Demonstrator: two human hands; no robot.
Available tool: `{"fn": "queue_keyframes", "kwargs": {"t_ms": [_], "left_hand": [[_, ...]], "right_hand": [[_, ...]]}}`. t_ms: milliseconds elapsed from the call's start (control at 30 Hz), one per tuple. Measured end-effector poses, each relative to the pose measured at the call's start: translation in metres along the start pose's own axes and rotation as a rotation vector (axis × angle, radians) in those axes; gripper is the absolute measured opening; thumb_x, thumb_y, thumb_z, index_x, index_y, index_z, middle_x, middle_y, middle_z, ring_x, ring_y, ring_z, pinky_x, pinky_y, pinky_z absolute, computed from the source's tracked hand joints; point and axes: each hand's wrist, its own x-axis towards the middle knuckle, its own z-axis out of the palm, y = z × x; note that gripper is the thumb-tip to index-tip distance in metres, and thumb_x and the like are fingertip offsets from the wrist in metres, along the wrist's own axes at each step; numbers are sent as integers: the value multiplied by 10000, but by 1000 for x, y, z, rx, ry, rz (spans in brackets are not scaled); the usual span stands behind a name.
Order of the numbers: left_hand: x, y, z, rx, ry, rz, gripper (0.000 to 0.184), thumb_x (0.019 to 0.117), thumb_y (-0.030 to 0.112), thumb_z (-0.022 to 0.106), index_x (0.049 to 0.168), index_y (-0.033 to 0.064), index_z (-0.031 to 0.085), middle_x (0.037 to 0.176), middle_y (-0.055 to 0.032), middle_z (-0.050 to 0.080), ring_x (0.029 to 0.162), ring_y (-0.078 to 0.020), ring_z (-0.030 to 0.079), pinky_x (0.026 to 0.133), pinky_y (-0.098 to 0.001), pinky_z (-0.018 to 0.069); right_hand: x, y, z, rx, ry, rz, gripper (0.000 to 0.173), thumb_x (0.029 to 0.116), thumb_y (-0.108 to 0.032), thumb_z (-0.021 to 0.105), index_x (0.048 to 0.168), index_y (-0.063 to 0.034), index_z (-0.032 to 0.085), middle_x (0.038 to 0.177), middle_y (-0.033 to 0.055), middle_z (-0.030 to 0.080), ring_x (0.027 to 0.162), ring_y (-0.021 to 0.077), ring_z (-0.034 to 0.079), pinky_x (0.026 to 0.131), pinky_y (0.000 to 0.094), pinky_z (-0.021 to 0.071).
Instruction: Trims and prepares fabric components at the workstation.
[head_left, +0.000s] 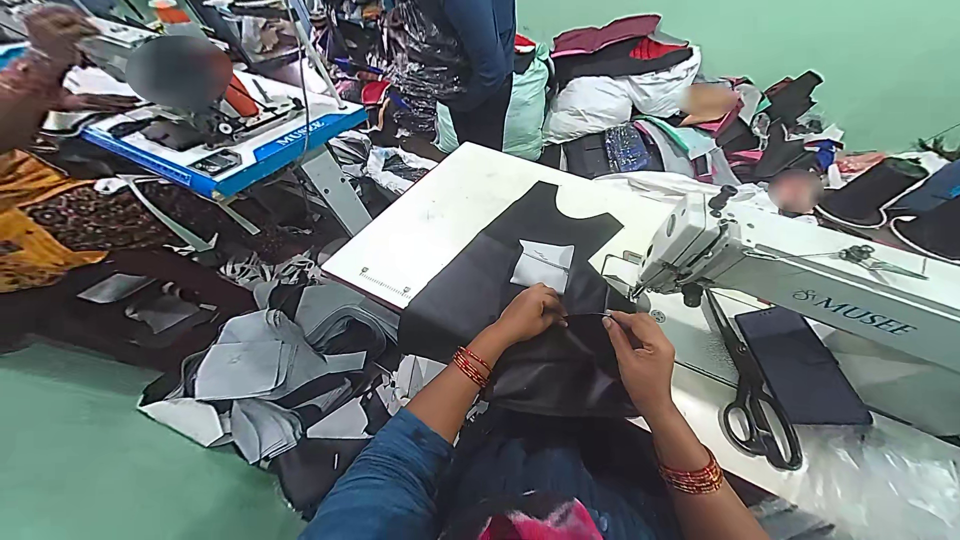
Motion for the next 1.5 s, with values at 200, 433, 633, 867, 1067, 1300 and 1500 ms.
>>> {"fn": "queue_keyframes", "kwargs": {"t_ms": [200,433,633,867,1067,1300,1500], "left_hand": [[1,4,-2,-3,-17,-48,185,964,156,681,1013,8,783,1042,-164,718,1073,-289,639,985,-434,482],[2,5,-2,-1,-43,-53,207,965,163,682,1036,-9,772,1075,-197,704,1110,-323,626,1027,-446,461],[4,5,-6,11,-62,-7,190,953,133,697,1042,-20,765,1103,-221,699,1128,-362,620,1044,-471,453],[18,59,-11,-252,5,241,324,946,143,698,1221,-28,721,1275,-219,685,1284,-343,584,1145,-491,384],[19,82,6,-538,60,107,173,932,30,688,1054,-73,755,1092,-186,741,1105,-197,668,1011,-351,498],[12,90,2,-467,38,59,182,914,69,731,1052,-39,778,1165,-217,715,1208,-274,618,1071,-408,454],[5,90,9,-343,166,135,138,895,145,748,944,33,813,1074,-141,746,1169,-272,627,1074,-516,404]], "right_hand": [[-2,0,0,45,18,-16,157,923,-85,694,992,36,766,888,78,708,858,28,648,824,134,519],[0,-1,-4,-7,-31,-29,191,949,-120,641,988,22,763,931,104,707,884,94,652,830,205,530],[5,-4,-8,-133,-48,-67,226,939,-162,617,937,12,761,888,117,692,809,141,640,755,260,532],[7,-6,-11,20,-31,-42,210,923,-154,625,929,23,738,874,62,654,801,-4,582,739,102,468],[6,-10,-22,178,-25,73,141,883,-109,663,922,13,722,856,-10,660,780,-52,588,744,98,490],[0,-14,-25,162,5,35,151,880,-98,658,905,34,726,853,11,671,804,-49,602,779,99,495],[-3,-28,-29,242,-11,138,144,905,-115,667,952,2,737,912,6,711,857,-14,658,812,150,548]]}}
